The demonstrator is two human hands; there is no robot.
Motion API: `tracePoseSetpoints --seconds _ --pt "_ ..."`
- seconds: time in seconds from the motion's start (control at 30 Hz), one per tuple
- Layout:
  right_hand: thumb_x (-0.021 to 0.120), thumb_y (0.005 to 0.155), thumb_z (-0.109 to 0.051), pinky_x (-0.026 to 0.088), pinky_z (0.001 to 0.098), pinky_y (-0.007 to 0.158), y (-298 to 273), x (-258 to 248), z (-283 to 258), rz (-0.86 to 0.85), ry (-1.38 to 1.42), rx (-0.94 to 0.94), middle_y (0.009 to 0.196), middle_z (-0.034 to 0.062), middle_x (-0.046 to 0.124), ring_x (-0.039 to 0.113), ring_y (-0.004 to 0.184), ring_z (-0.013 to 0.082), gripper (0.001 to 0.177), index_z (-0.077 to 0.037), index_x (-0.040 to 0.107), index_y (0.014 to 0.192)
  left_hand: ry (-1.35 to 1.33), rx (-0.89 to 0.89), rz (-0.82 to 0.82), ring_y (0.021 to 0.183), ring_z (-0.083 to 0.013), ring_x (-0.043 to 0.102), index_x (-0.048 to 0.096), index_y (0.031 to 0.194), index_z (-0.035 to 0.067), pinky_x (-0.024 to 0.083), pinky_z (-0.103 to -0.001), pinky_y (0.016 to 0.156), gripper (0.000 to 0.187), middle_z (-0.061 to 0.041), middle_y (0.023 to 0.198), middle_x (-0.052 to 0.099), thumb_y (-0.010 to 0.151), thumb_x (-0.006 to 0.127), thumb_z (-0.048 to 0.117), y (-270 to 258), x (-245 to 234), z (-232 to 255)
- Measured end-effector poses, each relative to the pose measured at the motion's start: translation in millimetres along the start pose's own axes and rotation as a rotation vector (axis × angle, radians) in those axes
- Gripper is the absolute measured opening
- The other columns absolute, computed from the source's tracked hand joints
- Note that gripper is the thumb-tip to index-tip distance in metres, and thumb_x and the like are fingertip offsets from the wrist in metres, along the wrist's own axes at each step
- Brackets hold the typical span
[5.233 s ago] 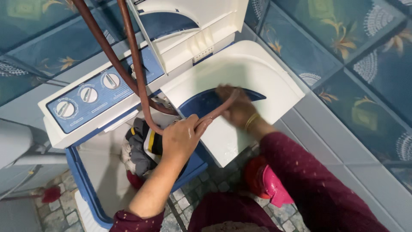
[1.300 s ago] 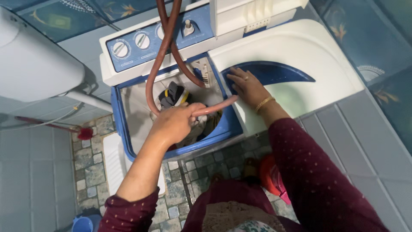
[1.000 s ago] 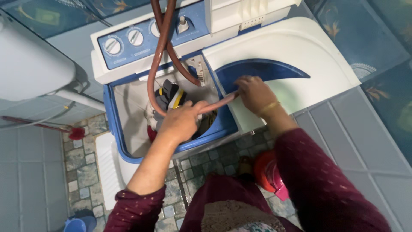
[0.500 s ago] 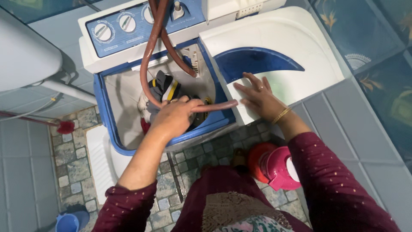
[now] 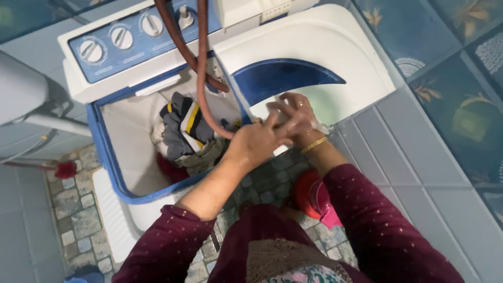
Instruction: The person disassembles and wipes parts of a semi-automatic washing machine by hand and with a brush, handling the drainage hose, the spin tub cover, and internal plastic panels.
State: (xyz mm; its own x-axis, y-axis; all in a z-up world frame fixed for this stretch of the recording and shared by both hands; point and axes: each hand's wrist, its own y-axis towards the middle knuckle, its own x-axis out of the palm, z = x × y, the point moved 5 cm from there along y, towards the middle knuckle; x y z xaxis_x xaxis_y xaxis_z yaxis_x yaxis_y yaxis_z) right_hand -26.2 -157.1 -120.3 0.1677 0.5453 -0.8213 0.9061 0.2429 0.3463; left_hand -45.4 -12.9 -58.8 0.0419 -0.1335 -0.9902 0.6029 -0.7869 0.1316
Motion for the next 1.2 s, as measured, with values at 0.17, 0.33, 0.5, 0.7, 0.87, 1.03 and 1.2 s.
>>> tracePoseSetpoints --seconds 0.17,0.33,0.5,0.7,0.87,1.03,1.2 --pt "0.066 0.102 -0.028 0.047 0.0431 0.121 -10 -16 7 -0.036 0.144 -0.016 0.152 0.0050 0.057 0.051 0.143 0.0251 0.034 -0.021 0.065 0.135 -0.083 -0.183 -0.035 0.079 -0.0313 0.073 0.040 0.159 0.024 0.057 -0.042 0.061 0.059 -0.012 0.124 0.063 0.102 0.057 0.020 7 -3 -15" --pt "0.062 0.100 -0.027 0.026 0.0552 0.119 -7 -25 1 -0.047 -0.115 0.108 0.157 0.0076 0.049 0.040 0.146 0.0326 0.049 -0.020 0.054 0.148 -0.159 -0.112 -0.090 0.077 -0.0313 0.075 0.058 0.141 0.025 0.058 -0.044 0.065 0.054 -0.013 0.153 0.049 0.089 0.064 0.014 -11 -7 -24" --pt "0.058 0.102 -0.031 0.026 0.0538 0.125 -20 -27 -5 -0.011 -0.065 0.180 0.162 0.0111 0.044 0.040 0.150 0.0299 0.050 -0.018 0.051 0.150 -0.240 -0.187 -0.129 0.084 -0.0307 0.075 0.063 0.136 0.025 0.059 -0.046 0.069 0.046 -0.009 0.159 0.044 0.091 0.064 0.015 -11 -11 -24" --pt "0.055 0.099 -0.032 0.023 0.0565 0.120 -49 -26 3 -0.072 -0.175 0.140 0.161 0.0162 0.042 0.036 0.148 0.0379 0.062 -0.008 0.042 0.155 -0.311 -0.228 -0.215 0.105 -0.0267 0.072 0.060 0.139 0.033 0.053 -0.052 0.087 0.051 0.002 0.160 0.039 0.090 0.064 0.017 -12 -14 -27" --pt "0.055 0.101 -0.033 0.020 0.0583 0.120 -28 -28 19 -0.037 -0.322 0.245 0.160 0.0214 0.039 0.034 0.148 0.0419 0.066 -0.001 0.038 0.156 -0.404 -0.135 -0.356 0.121 -0.0227 0.065 0.058 0.138 0.048 0.055 -0.040 0.092 0.062 0.010 0.159 0.039 0.089 0.057 0.010 -4 -23 -44" --pt "0.050 0.100 -0.039 0.020 0.0545 0.123 -36 -9 -23 -0.232 -0.213 0.161 0.164 0.0146 0.034 0.031 0.151 0.0357 0.067 -0.008 0.035 0.157 -0.415 -0.319 -0.421 0.118 -0.0231 0.065 0.055 0.139 0.049 0.054 -0.040 0.095 0.056 0.012 0.159 0.040 0.094 0.054 0.015 -13 -31 -52" --pt "0.045 0.103 -0.043 0.018 0.0530 0.121 -10 -19 20 -0.098 -0.293 0.300 0.165 0.0149 0.030 0.026 0.152 0.0365 0.066 -0.006 0.033 0.157 -0.281 -0.354 -0.180 0.103 -0.0336 0.071 0.052 0.142 0.021 0.056 -0.047 0.085 0.042 -0.008 0.140 0.059 0.100 0.055 0.020 -12 -15 -41"
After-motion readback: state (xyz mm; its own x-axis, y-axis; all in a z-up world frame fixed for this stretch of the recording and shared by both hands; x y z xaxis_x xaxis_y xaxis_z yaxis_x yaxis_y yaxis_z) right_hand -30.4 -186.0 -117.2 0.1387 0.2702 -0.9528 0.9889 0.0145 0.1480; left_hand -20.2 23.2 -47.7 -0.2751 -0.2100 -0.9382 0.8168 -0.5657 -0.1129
